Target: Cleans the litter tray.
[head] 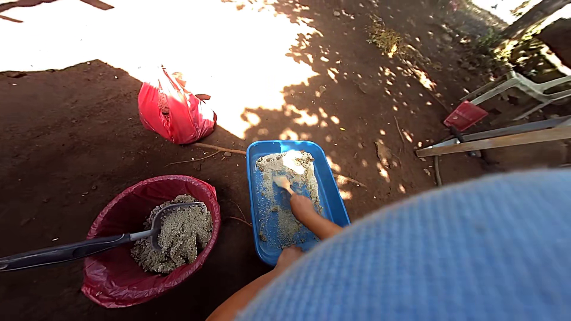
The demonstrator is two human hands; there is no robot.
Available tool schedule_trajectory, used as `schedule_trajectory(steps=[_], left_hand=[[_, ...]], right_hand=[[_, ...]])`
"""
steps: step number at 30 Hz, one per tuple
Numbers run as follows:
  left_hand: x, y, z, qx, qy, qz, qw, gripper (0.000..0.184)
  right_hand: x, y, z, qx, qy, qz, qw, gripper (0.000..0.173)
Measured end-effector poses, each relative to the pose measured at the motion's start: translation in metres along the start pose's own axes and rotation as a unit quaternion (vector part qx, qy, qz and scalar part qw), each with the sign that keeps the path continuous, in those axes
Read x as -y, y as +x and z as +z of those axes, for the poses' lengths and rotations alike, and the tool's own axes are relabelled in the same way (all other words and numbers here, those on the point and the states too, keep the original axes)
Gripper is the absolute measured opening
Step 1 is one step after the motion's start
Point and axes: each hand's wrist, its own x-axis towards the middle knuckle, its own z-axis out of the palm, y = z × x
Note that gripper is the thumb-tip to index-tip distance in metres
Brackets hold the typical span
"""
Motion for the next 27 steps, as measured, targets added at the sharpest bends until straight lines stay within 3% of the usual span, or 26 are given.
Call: schedule_trajectory(steps=[1, 3, 5, 7, 12, 16, 18, 20, 23, 25, 27], left_hand=[[0.008, 0.01, 0.022, 0.031, -0.051, -0.032, 0.998, 0.034], [0.003, 0.029, 0.023, 0.159, -0.098, -0.119, 0.975, 0.033], [0.002, 0.033, 0.021, 0.189, -0.101, -0.134, 0.968, 0.033], [0.002, 0.035, 0.023, 0.181, -0.093, -0.125, 0.971, 0.032], [-0.001, 0.032, 0.02, 0.181, -0.074, -0.123, 0.973, 0.03], [-0.001, 0.031, 0.016, 0.17, -0.074, -0.12, 0.975, 0.031], [-0.003, 0.029, 0.015, 0.163, -0.078, -0.122, 0.976, 0.031], [-0.004, 0.031, 0.014, 0.166, -0.073, -0.129, 0.975, 0.031], [-0.004, 0.034, 0.02, 0.179, -0.069, -0.133, 0.973, 0.029], [0.005, 0.039, 0.023, 0.175, -0.114, -0.134, 0.969, 0.038], [0.023, 0.041, 0.02, 0.079, -0.173, -0.134, 0.972, 0.054]], right_hand=[[-0.022, -0.024, 0.015, 0.024, -0.017, 0.016, 0.999, 0.037], [-0.073, -0.061, 0.043, 0.053, -0.038, 0.067, 0.996, 0.043], [-0.118, -0.066, 0.071, 0.05, -0.041, 0.107, 0.992, 0.044], [-0.133, -0.057, 0.073, 0.051, -0.041, 0.123, 0.99, 0.045], [-0.087, -0.043, 0.001, 0.058, -0.022, 0.095, 0.994, 0.034], [-0.091, 0.015, -0.017, 0.002, 0.0, 0.106, 0.994, 0.038], [-0.084, 0.026, -0.007, -0.002, 0.029, 0.116, 0.993, 0.039], [-0.081, 0.005, 0.008, 0.016, 0.035, 0.117, 0.992, 0.04], [-0.108, -0.048, 0.058, 0.04, -0.016, 0.1, 0.994, 0.044], [-0.135, -0.069, 0.086, 0.041, -0.026, 0.095, 0.994, 0.043], [-0.163, -0.072, 0.09, 0.027, 0.027, 0.09, 0.995, 0.038]])
